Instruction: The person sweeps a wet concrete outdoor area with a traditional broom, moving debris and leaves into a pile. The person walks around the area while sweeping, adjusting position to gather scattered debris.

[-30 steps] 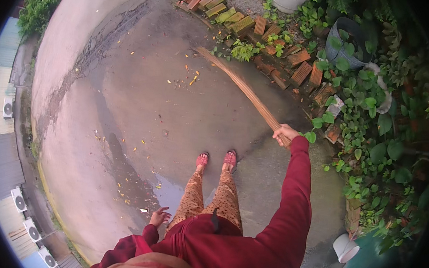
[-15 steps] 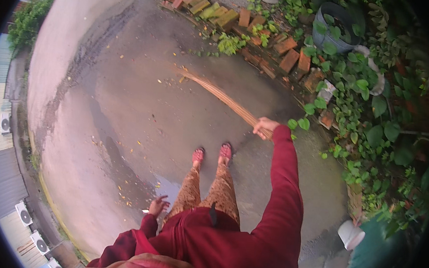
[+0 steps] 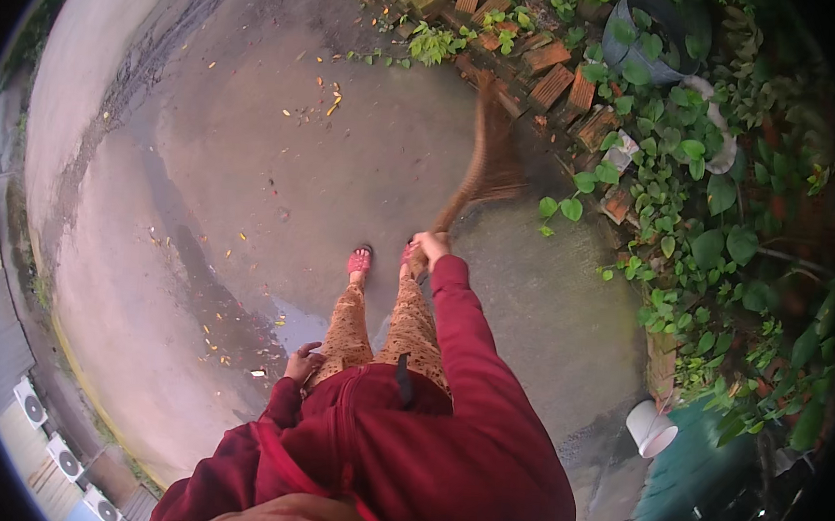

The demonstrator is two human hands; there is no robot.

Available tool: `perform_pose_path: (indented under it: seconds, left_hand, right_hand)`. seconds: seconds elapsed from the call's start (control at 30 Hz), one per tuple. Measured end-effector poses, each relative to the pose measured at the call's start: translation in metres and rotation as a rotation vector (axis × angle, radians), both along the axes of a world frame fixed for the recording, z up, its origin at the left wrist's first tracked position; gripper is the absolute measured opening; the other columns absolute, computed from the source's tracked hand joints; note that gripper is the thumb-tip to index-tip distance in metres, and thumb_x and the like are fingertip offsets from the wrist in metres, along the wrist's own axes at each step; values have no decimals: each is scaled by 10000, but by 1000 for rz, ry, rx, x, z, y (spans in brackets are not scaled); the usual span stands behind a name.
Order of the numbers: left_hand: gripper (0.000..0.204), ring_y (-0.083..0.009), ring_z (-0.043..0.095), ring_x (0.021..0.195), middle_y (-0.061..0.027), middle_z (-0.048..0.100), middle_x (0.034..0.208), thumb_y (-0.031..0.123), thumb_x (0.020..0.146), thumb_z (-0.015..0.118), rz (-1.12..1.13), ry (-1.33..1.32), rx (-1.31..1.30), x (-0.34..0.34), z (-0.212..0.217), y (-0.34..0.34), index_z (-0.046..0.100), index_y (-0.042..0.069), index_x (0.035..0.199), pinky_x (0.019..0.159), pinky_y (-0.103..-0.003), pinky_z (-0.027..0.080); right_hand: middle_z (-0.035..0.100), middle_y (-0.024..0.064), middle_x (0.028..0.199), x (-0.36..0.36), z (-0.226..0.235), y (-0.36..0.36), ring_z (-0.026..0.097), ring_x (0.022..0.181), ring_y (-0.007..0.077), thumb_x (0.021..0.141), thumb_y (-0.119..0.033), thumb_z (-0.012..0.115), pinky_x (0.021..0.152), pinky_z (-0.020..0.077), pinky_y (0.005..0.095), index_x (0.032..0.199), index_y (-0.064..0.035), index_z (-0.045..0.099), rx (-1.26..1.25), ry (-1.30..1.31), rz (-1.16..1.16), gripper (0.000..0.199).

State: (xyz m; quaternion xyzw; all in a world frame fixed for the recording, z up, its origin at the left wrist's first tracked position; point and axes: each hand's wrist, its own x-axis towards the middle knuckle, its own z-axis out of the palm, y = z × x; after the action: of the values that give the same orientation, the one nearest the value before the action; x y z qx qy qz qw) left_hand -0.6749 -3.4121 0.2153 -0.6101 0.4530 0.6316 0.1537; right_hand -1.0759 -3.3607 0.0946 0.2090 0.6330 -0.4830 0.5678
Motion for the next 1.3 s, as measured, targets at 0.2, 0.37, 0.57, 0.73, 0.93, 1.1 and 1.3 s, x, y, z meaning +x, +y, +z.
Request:
perform_pose_path:
  seconds: [0.2, 0.37, 0.57, 0.73, 0.93, 1.1, 1.3]
  left_hand:
    - [360, -124, 593, 674, -91, 637, 782, 9, 772, 463, 38, 27, -6, 12, -10, -6, 515, 12, 1128, 609, -234, 486]
    - [341, -145, 601, 701, -104, 625, 848, 60, 829, 423, 165, 85, 145, -52, -12, -44, 481, 13, 1162, 587, -243, 487]
    - [309, -136, 583, 805, -73, 610, 885, 130, 864, 452, 35, 294, -15, -124, 29, -58, 487, 35, 1156, 670, -251, 469]
    - [390, -128, 546, 849, -66, 590, 985, 248, 872, 455, 183, 277, 303, -127, 45, -55, 416, 77, 1220, 715, -286, 464]
    - [839, -305, 435, 1067, -182, 429, 1220, 521, 743, 565, 246, 399, 693, -304, 13, -11, 149, 118, 1350, 807, -489, 429]
    - [584, -204, 551, 558, -107, 541, 719, 224, 681, 674, 502, 435, 419, -365, -59, 57, 343, 2, 1109, 452, -362, 471]
    - [268, -126, 468, 435, -19, 475, 570, 83, 708, 605, 276, 489, 653, -274, -131, 2, 427, 27, 900, 389, -272, 414]
  right_hand:
    - [449, 15, 620, -65, 116, 76, 446, 434, 99, 673, -70, 571, 381, 390, 249, 1037, -50, 408, -88, -27, 418, 399]
    - [457, 43, 639, -104, 157, 125, 453, 404, 112, 641, -29, 587, 346, 379, 265, 1096, -25, 348, -40, 45, 475, 514]
    - [488, 56, 536, -113, 73, 32, 489, 416, 159, 666, -57, 567, 396, 434, 301, 714, -14, 495, 37, 48, 434, 97]
    - [453, 9, 499, -129, 81, 34, 465, 405, 114, 667, -86, 584, 391, 419, 250, 690, -33, 488, 7, 4, 563, 112]
    - [459, -16, 602, -93, 171, 90, 414, 403, 79, 667, -141, 606, 332, 311, 204, 949, -87, 433, -14, -42, 422, 335]
    - [429, 10, 581, 42, 176, 92, 428, 421, 118, 703, -119, 553, 361, 358, 251, 805, -89, 453, 0, -89, 95, 146]
    - [456, 21, 648, 121, 109, 7, 472, 565, 153, 767, -214, 509, 548, 455, 302, 790, -89, 452, 148, -282, -38, 139]
